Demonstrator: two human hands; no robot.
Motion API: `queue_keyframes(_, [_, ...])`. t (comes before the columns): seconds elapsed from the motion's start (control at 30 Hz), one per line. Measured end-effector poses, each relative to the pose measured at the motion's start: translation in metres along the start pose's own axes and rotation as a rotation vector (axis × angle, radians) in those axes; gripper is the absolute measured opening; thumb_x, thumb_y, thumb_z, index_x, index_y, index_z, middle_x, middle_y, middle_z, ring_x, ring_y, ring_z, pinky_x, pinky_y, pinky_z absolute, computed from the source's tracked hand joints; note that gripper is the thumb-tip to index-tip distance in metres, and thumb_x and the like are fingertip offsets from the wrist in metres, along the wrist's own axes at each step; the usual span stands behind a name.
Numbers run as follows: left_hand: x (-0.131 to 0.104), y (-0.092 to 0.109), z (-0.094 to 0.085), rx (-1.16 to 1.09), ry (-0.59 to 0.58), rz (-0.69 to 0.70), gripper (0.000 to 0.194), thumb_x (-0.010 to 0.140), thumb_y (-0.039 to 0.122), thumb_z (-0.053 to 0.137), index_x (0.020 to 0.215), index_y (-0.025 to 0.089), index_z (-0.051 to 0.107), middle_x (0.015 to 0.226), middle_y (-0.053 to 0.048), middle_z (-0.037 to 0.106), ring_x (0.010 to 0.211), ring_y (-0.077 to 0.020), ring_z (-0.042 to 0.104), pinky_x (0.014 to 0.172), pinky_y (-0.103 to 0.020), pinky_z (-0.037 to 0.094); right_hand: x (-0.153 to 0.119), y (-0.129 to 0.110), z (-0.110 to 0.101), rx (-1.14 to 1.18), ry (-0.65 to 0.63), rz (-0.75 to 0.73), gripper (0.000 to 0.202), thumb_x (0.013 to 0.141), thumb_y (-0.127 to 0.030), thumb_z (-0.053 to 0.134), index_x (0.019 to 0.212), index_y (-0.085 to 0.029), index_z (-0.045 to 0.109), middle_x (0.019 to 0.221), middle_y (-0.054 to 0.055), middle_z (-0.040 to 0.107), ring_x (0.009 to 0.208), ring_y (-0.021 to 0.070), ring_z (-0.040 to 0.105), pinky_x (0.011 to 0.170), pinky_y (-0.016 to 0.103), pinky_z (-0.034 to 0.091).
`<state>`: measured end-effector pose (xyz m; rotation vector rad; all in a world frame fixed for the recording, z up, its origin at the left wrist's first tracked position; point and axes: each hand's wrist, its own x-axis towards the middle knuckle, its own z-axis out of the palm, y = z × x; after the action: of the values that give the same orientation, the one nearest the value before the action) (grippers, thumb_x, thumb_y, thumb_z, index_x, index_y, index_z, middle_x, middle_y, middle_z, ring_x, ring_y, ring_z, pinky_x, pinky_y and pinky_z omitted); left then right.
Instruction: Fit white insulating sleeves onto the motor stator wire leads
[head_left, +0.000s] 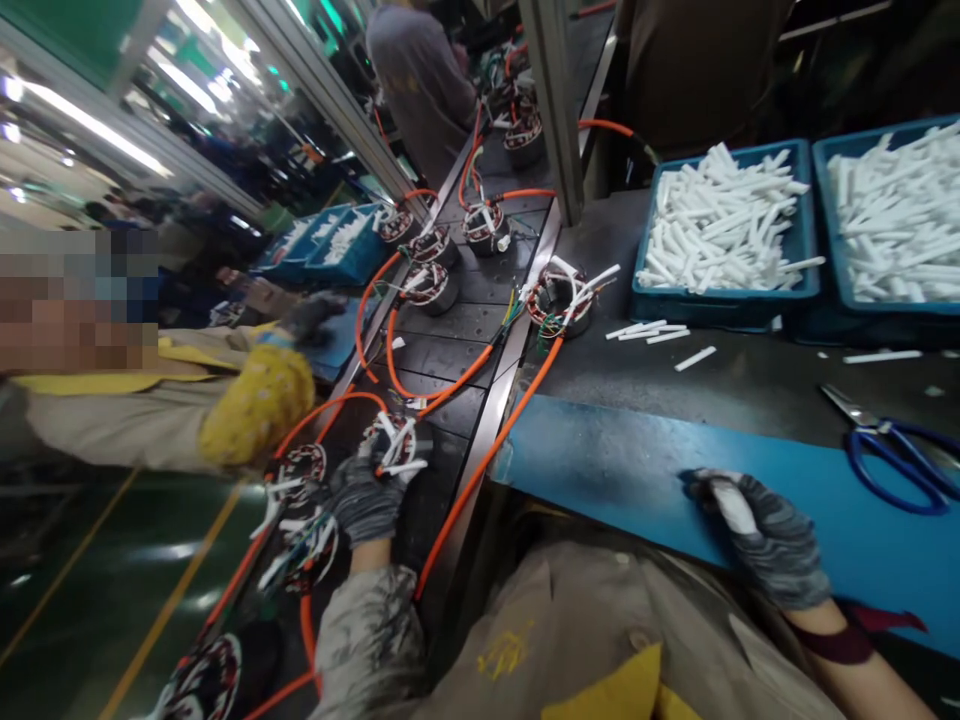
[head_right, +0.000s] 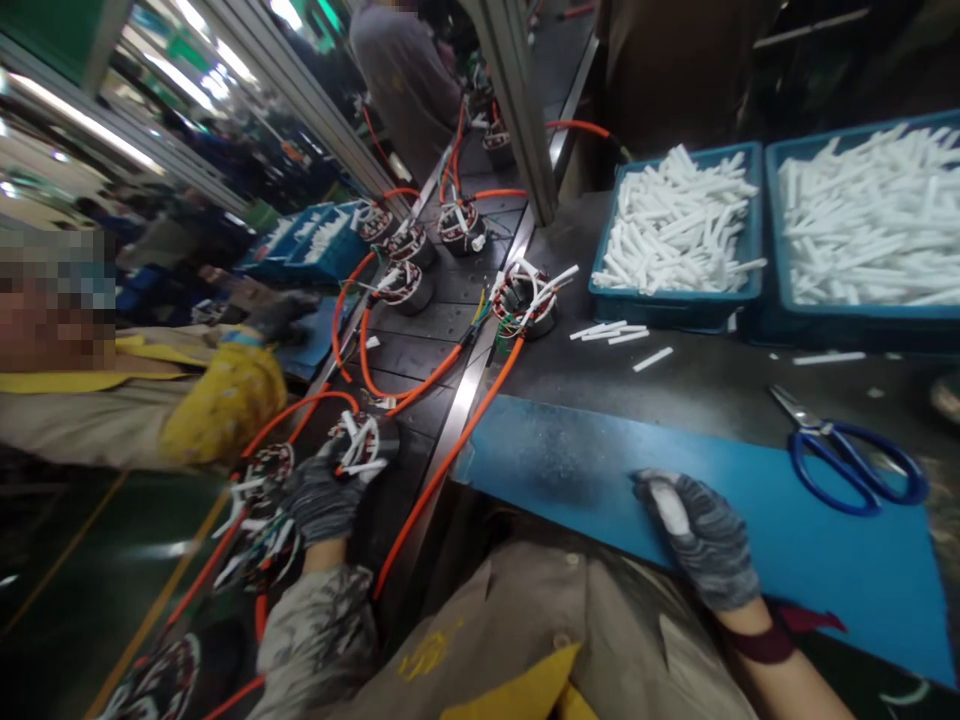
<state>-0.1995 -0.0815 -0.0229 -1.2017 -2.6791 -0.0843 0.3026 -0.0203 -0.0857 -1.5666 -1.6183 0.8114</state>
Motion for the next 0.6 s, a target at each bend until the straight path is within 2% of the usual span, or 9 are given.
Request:
queue_keyframes(0.07, [0.002, 0.003, -0.006, 0.081, 0.028, -0.044, 0.077, 0.082, 0.052, 0.067, 0.147, 0.012, 0.055, 0.133, -0.024, 0.065, 0.136, -0.0437, 0.051, 0.114, -0.061, 0.037, 0.001, 0.001, -0.001, -0.003, -0.017, -0.013, 0.045, 0.099, -0.057, 0.051, 0.093, -0.026, 0.082, 0.089, 0.007, 0.084, 0.083, 0.0281, 0.08, 0.082, 0.044, 0.066])
queue_keyframes(0.13, [0.004, 0.006, -0.017, 0.161, 0.012, -0.04, 0.074, 0.087, 0.042, 0.06, 0.152, 0.008, 0.047, 0.144, -0.028, 0.058, 0.142, -0.0446, 0.046, 0.115, -0.063, 0.035, 0.001, 0.001, -0.002, 0.014, -0.029, -0.013, 0.043, 0.099, -0.056, 0.051, 0.094, -0.025, 0.082, 0.089, 0.007, 0.083, 0.083, 0.0282, 0.08, 0.083, 0.044, 0.066])
queue_keyframes(0.23, [0.008, 0.011, -0.044, 0.253, -0.02, -0.039, 0.054, 0.094, 0.025, 0.044, 0.145, 0.011, 0.056, 0.151, -0.027, 0.054, 0.145, -0.0444, 0.044, 0.116, -0.068, 0.032, 0.0, 0.001, -0.001, 0.053, -0.03, 0.005, 0.043, 0.098, -0.056, 0.053, 0.093, -0.024, 0.082, 0.088, 0.008, 0.083, 0.083, 0.0286, 0.08, 0.082, 0.045, 0.066])
queue_keyframes(0.3, [0.012, 0.02, -0.063, 0.251, 0.036, -0.03, 0.049, 0.096, 0.023, 0.04, 0.14, 0.015, 0.061, 0.151, -0.022, 0.057, 0.142, -0.0435, 0.048, 0.117, -0.067, 0.032, -0.001, 0.003, 0.0, 0.061, -0.02, 0.022, 0.044, 0.097, -0.057, 0.054, 0.093, -0.023, 0.081, 0.089, 0.009, 0.083, 0.083, 0.0292, 0.08, 0.083, 0.046, 0.066])
queue_keyframes(0.37, [0.018, 0.041, -0.073, 0.163, 0.123, 0.072, 0.049, 0.098, 0.026, 0.042, 0.142, 0.015, 0.06, 0.15, -0.02, 0.058, 0.139, -0.0396, 0.051, 0.119, -0.06, 0.035, -0.002, 0.005, 0.002, 0.062, -0.018, 0.024, 0.045, 0.098, -0.058, 0.053, 0.094, -0.023, 0.082, 0.092, 0.01, 0.083, 0.085, 0.0294, 0.08, 0.085, 0.046, 0.066])
queue_keyframes(0.43, [0.028, 0.073, -0.07, 0.038, 0.137, 0.24, 0.051, 0.101, 0.033, 0.044, 0.145, 0.011, 0.056, 0.15, -0.02, 0.058, 0.138, -0.0335, 0.054, 0.121, -0.048, 0.038, -0.001, 0.007, 0.003, 0.057, -0.02, 0.011, 0.045, 0.098, -0.058, 0.053, 0.096, -0.023, 0.082, 0.094, 0.01, 0.084, 0.087, 0.0293, 0.08, 0.087, 0.046, 0.065])
queue_keyframes(0.5, [0.04, 0.112, -0.054, -0.006, 0.012, 0.371, 0.058, 0.1, 0.041, 0.051, 0.148, 0.008, 0.052, 0.154, -0.021, 0.054, 0.142, -0.0321, 0.051, 0.124, -0.041, 0.034, -0.001, 0.009, 0.004, 0.049, -0.02, -0.007, 0.044, 0.098, -0.058, 0.054, 0.097, -0.024, 0.082, 0.095, 0.009, 0.084, 0.086, 0.0289, 0.08, 0.086, 0.046, 0.066])
queue_keyframes(0.6, [0.062, 0.169, -0.019, 0.036, -0.229, 0.356, 0.058, 0.098, 0.041, 0.057, 0.146, 0.009, 0.053, 0.153, -0.023, 0.054, 0.147, -0.0338, 0.046, 0.124, -0.041, 0.032, -0.001, 0.01, 0.002, 0.049, -0.016, -0.035, 0.043, 0.098, -0.058, 0.055, 0.098, -0.025, 0.081, 0.094, 0.008, 0.084, 0.084, 0.028, 0.081, 0.084, 0.045, 0.066])
